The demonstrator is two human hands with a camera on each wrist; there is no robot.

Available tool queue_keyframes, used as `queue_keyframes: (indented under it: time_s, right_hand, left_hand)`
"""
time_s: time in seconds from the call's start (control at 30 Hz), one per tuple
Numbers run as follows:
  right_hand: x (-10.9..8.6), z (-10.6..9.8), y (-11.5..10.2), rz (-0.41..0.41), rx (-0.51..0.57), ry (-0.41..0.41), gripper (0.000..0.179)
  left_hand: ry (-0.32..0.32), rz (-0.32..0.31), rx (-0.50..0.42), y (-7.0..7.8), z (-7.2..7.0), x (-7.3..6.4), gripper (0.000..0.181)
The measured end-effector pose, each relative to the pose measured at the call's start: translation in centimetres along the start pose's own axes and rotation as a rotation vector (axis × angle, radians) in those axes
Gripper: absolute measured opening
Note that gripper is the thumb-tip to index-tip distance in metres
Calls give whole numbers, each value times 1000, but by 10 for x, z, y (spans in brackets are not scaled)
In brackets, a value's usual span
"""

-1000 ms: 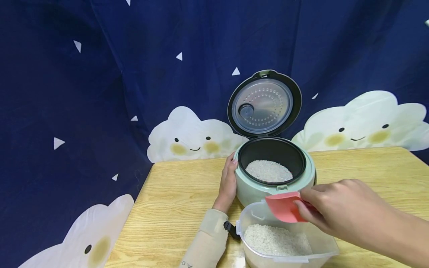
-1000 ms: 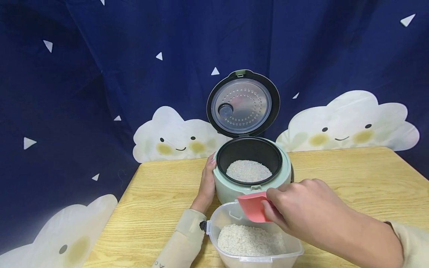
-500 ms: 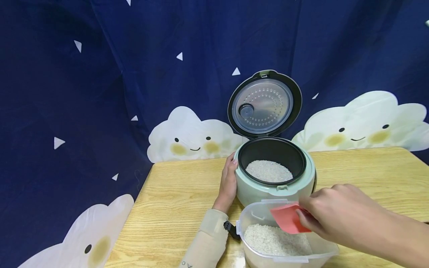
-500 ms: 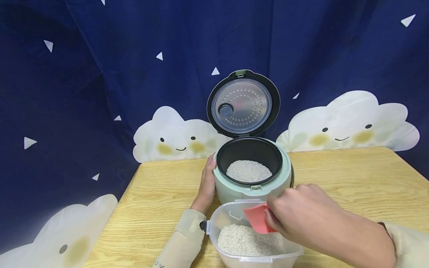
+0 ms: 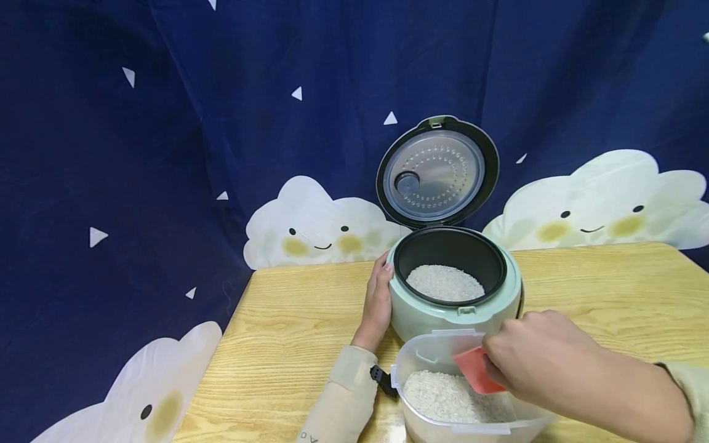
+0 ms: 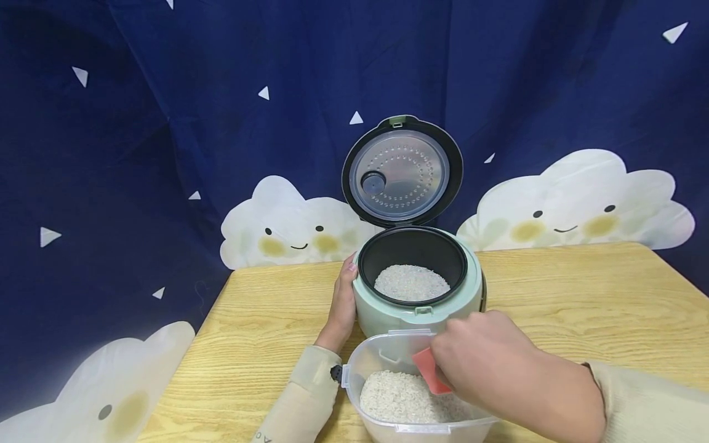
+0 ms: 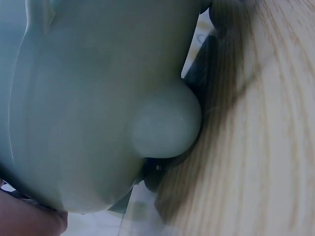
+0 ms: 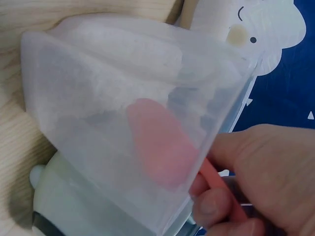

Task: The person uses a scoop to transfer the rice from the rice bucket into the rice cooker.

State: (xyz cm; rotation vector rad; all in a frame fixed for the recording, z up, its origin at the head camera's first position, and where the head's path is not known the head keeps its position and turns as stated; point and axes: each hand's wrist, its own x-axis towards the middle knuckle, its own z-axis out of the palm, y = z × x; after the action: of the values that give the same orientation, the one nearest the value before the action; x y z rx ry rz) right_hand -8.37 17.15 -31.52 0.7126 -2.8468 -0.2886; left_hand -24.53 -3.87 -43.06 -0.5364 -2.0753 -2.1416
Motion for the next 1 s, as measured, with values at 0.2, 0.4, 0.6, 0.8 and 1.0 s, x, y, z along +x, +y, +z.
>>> queue_keyframes:
  time_s: [0.2,0.4,0.6,0.8,1.0]
  right_hand:
    - [2,1,-6,-16,13,-4,42]
    - [6,2,-15,-28,-44,-21,44]
    - [11,6,-24,-31,-105,-9,46]
    - [16,9,-34,-61,-227,-80,31]
    - [17,13,-42,-74,-305,-130,31]
  left_hand:
    - [3,6,5,2,1,1,53]
    - [7,1,4,1,0,2,53]
    - [6,8,-9,0,0,2,52]
    - [12,18,-13,0,1,2,52]
    - [12,17,-1,0,1,2,51]
